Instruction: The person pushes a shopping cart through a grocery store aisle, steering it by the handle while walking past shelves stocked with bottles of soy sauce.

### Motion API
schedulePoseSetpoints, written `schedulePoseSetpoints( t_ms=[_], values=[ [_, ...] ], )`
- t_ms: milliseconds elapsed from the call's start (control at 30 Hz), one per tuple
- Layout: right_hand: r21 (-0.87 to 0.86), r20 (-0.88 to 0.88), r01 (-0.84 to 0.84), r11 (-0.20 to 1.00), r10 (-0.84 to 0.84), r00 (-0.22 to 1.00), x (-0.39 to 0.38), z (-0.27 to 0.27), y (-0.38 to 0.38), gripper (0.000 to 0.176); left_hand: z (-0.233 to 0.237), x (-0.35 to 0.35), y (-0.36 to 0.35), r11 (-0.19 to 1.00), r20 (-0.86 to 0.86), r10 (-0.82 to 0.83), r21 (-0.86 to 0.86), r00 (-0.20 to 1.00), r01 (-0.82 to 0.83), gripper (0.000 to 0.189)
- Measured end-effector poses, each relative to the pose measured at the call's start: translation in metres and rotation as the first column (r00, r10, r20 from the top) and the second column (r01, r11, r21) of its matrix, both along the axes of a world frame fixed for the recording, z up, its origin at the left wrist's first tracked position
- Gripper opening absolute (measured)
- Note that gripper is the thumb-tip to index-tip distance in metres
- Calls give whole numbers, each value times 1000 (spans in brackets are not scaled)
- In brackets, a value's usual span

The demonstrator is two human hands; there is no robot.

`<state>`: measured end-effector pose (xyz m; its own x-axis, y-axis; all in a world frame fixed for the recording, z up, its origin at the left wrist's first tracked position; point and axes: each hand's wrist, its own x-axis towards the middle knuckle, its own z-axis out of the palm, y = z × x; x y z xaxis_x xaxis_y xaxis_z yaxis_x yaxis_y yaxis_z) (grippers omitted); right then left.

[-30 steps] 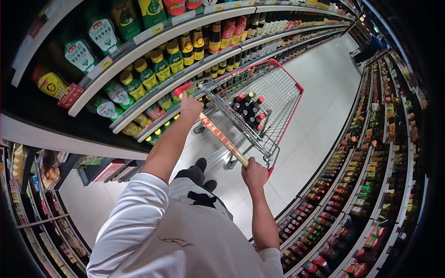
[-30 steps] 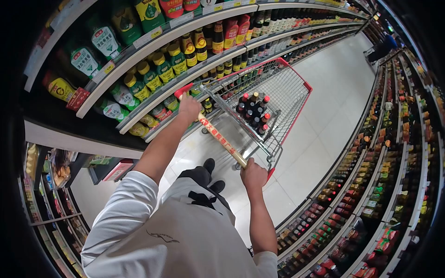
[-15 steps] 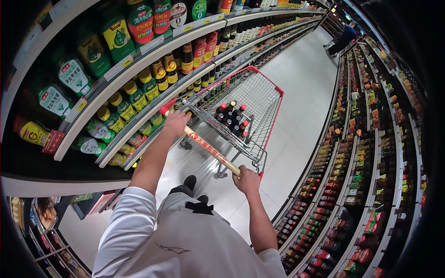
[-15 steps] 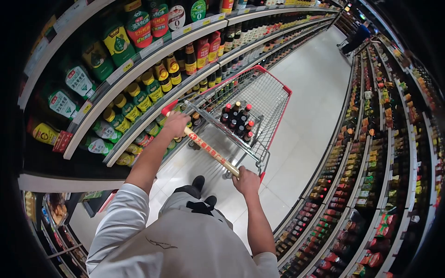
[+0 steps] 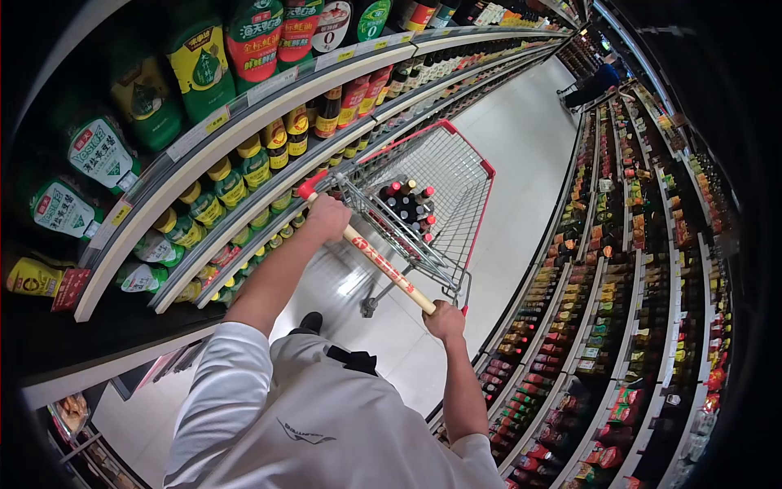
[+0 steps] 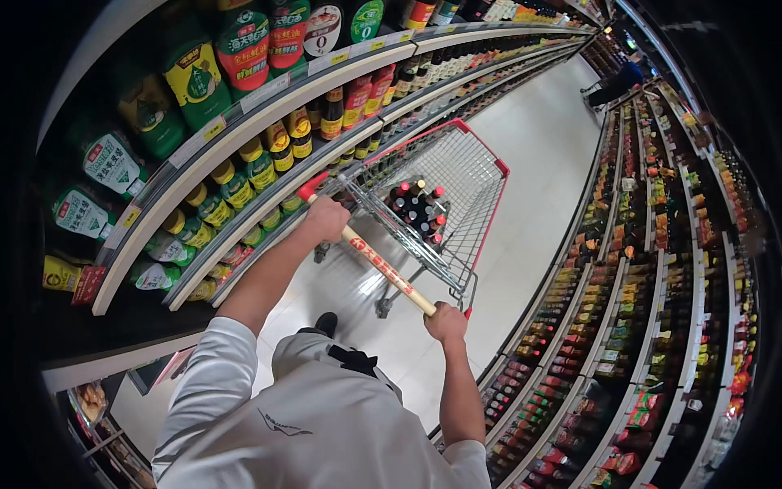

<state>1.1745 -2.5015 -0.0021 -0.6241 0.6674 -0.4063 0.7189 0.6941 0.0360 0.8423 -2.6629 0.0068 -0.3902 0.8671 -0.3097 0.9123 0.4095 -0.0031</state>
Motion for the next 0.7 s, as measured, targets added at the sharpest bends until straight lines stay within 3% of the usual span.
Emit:
schedulePoseSetpoints(
  t_ms=[367,467,700],
  values=[
    [42,59,11,999,-13,998,-25,-3,34,29,-21,-27,34,979,39,-18,202,999,9,10],
    [56,56,7,998,-10,998,-29,-5,44,29,-14,-32,45,989,33,-14,146,999,9,13],
    [74,10,17,997,-18,1000,-43,2,68,29,-17,-42,76,980,40,7,198,999,-15,11]
  ],
)
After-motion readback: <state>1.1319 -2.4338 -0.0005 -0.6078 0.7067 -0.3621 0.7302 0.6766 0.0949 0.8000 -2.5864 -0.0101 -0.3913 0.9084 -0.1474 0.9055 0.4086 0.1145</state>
